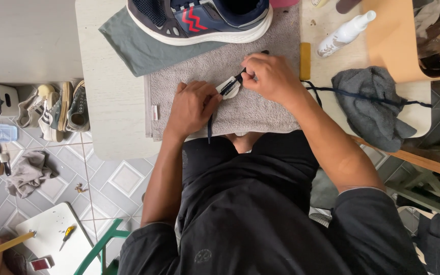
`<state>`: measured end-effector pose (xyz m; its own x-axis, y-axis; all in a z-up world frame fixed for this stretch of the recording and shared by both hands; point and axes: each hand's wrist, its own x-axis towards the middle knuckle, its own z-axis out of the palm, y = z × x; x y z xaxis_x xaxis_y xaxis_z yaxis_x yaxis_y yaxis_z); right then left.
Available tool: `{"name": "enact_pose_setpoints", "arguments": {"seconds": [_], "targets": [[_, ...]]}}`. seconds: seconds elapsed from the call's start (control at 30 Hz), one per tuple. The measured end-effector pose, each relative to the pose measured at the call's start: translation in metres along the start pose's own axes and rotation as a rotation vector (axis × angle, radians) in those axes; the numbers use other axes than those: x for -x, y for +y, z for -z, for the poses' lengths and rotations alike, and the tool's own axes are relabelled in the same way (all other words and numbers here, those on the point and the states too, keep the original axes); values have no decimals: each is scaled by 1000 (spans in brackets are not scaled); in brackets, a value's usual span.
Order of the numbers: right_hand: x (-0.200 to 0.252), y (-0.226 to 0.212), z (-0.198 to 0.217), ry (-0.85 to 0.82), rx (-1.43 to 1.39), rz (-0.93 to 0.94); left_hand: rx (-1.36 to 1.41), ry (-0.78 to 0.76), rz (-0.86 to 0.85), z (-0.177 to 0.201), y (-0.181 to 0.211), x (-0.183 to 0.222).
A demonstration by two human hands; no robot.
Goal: Cleaning a pair of dark blue shoe laces by scrubbing them with a small brush and cleaning solution on a towel-covered workbench.
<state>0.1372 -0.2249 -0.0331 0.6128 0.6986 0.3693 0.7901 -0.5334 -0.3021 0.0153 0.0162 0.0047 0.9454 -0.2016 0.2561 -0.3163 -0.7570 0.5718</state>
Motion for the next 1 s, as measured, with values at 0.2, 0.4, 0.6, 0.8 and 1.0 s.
{"name": "enact_pose_setpoints", "arguments": {"seconds": [0.2,0.4,0.6,0.8,1.0], "targets": [[-16,-27,39,-147,7,-3,41,-25,-31,20,-7,24],[-18,-19,41,-281,-104,-49,1,-101,-12,18,-5,19],[-16,-20,54,-295,-192,-85,16,-94,1,7,-3,8],[-14,-19,48,-171,-270,-79,-41,-48,-45,1,6,1],[-20,-24,55,-233,-259,-109,-57,-58,-24,7,5,9]]}}
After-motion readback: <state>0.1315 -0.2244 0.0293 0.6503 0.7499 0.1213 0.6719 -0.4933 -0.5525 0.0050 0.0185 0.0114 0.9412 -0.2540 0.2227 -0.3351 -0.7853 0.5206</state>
